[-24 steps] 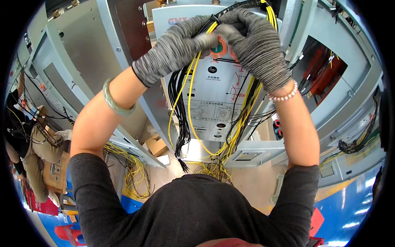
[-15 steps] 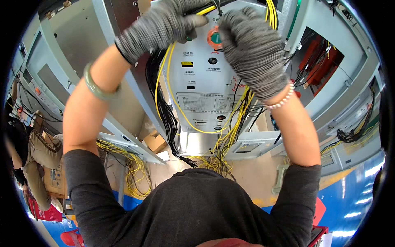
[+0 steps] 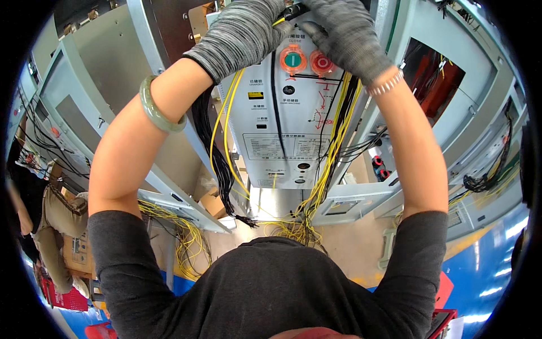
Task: The person organizes and routes yellow and black cables inside an electrical control panel. They gather loose wires, align them along the top edge, and tuck them into a cable management channel while wearing gloves.
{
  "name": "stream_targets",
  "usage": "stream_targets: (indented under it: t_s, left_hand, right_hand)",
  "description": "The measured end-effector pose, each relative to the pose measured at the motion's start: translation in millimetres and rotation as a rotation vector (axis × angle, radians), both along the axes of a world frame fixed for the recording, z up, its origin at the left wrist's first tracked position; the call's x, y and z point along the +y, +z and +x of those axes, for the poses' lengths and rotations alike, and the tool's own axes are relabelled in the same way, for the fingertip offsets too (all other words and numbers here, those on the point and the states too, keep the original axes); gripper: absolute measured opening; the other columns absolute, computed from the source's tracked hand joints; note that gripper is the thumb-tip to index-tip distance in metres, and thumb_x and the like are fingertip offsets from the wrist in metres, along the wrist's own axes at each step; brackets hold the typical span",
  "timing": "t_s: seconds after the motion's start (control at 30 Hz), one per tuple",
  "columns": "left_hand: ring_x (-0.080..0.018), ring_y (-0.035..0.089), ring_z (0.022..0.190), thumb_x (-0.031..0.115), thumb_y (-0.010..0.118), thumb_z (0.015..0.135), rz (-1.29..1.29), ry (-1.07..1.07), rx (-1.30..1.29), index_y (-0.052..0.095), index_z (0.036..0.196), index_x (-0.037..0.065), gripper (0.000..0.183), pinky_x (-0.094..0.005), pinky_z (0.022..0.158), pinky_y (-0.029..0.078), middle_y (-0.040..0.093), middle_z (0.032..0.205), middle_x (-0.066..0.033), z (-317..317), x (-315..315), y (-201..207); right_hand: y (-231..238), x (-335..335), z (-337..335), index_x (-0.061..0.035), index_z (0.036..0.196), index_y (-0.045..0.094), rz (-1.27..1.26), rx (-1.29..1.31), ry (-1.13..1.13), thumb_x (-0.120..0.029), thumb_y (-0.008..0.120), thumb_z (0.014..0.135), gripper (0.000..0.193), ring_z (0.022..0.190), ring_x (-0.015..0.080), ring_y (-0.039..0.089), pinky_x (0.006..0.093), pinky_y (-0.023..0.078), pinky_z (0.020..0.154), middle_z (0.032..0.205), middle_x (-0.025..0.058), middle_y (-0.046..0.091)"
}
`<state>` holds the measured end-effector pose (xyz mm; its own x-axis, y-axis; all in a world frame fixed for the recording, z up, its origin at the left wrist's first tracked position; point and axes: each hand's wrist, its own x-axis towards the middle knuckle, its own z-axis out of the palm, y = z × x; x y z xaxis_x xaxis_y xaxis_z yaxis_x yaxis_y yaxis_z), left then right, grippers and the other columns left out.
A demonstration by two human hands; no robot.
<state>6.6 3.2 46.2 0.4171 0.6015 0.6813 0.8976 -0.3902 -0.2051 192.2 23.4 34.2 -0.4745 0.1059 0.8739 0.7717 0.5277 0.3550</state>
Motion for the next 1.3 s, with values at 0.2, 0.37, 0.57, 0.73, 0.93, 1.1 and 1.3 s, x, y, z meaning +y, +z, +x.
stream_targets:
  t_s: [0.2, 0.37, 0.57, 0.73, 0.93, 1.1, 1.3]
  left_hand:
    - [-0.0272, 0.064, 0.079, 0.025, 0.061, 0.084, 0.186, -0.051, 0.089, 0.062, 0.105, 0.009, 0.027, -0.0385, 0.074, 0.052, 0.065, 0.085, -0.0134, -7.2, 19.3, -15.1]
    - [-0.0155, 0.060, 0.096, 0.010, 0.058, 0.087, -0.498, -0.455, -0.245, 0.056, 0.118, 0.001, 0.033, -0.0306, 0.090, 0.048, 0.064, 0.103, -0.0127, -18.6, -7.4, 13.2]
    - [-0.0281, 0.063, 0.093, 0.005, 0.056, 0.086, -0.198, -0.223, -0.021, 0.057, 0.117, 0.005, 0.031, -0.0363, 0.085, 0.049, 0.064, 0.098, -0.0156, -15.3, 2.5, 1.0]
    - [-0.0311, 0.063, 0.084, 0.014, 0.056, 0.088, -0.143, -0.356, -0.044, 0.062, 0.108, 0.005, 0.023, -0.0369, 0.080, 0.050, 0.064, 0.089, -0.0175, -30.4, 18.6, -9.3]
    - [-0.0059, 0.051, 0.059, 0.020, 0.054, 0.093, -0.619, -0.433, -0.336, 0.062, 0.111, 0.001, 0.027, -0.0221, 0.058, 0.047, 0.060, 0.074, 0.0002, -24.8, 16.2, 24.6]
    - [-0.0021, 0.048, 0.053, 0.032, 0.054, 0.093, -0.975, -0.501, -1.070, 0.062, 0.111, 0.005, 0.034, -0.0168, 0.041, 0.037, 0.063, 0.073, -0.0013, -7.5, -11.2, -14.8]
    - [-0.0098, 0.060, 0.067, 0.045, 0.059, 0.088, -0.893, -0.134, -0.599, 0.067, 0.105, 0.010, 0.040, -0.0244, 0.059, 0.052, 0.068, 0.087, -0.0073, -10.2, 8.5, -1.8]
  right_hand:
    - [11.6, 5.8, -0.1, -0.0101, 0.098, 0.061, -0.110, -0.100, 0.129, -0.022, 0.065, 0.076, 0.025, 0.089, 0.0302, 0.057, 0.0412, 0.046, 0.080, 0.093, 0.0122, 0.059]
    - [9.3, 26.7, 11.7, -0.0119, 0.098, 0.064, -0.030, -0.147, 0.144, -0.026, 0.066, 0.078, 0.024, 0.088, 0.0255, 0.057, 0.0363, 0.045, 0.086, 0.091, 0.0064, 0.063]
    - [5.7, 34.9, 11.5, -0.0110, 0.098, 0.065, -0.018, -0.140, 0.231, -0.026, 0.068, 0.076, 0.026, 0.089, 0.0270, 0.058, 0.0378, 0.043, 0.090, 0.091, 0.0077, 0.063]
    - [4.0, 35.0, 8.7, -0.0113, 0.100, 0.065, -0.053, -0.164, 0.198, -0.024, 0.068, 0.075, 0.028, 0.097, 0.0243, 0.058, 0.0381, 0.039, 0.096, 0.095, 0.0076, 0.064]
    - [3.5, 19.8, 7.1, -0.0090, 0.105, 0.062, -0.082, -0.157, 0.073, -0.022, 0.066, 0.078, 0.031, 0.099, 0.0270, 0.057, 0.0385, 0.043, 0.092, 0.099, 0.0103, 0.061]
    - [0.8, 20.0, 9.4, -0.0057, 0.106, 0.062, -0.043, -0.190, 0.061, -0.021, 0.064, 0.075, 0.034, 0.101, 0.0289, 0.056, 0.0388, 0.041, 0.093, 0.104, 0.0127, 0.060]
    - [0.5, 24.8, 11.7, -0.0066, 0.100, 0.064, -0.003, -0.142, 0.178, -0.019, 0.064, 0.075, 0.028, 0.100, 0.0289, 0.056, 0.0422, 0.040, 0.094, 0.101, 0.0109, 0.061]
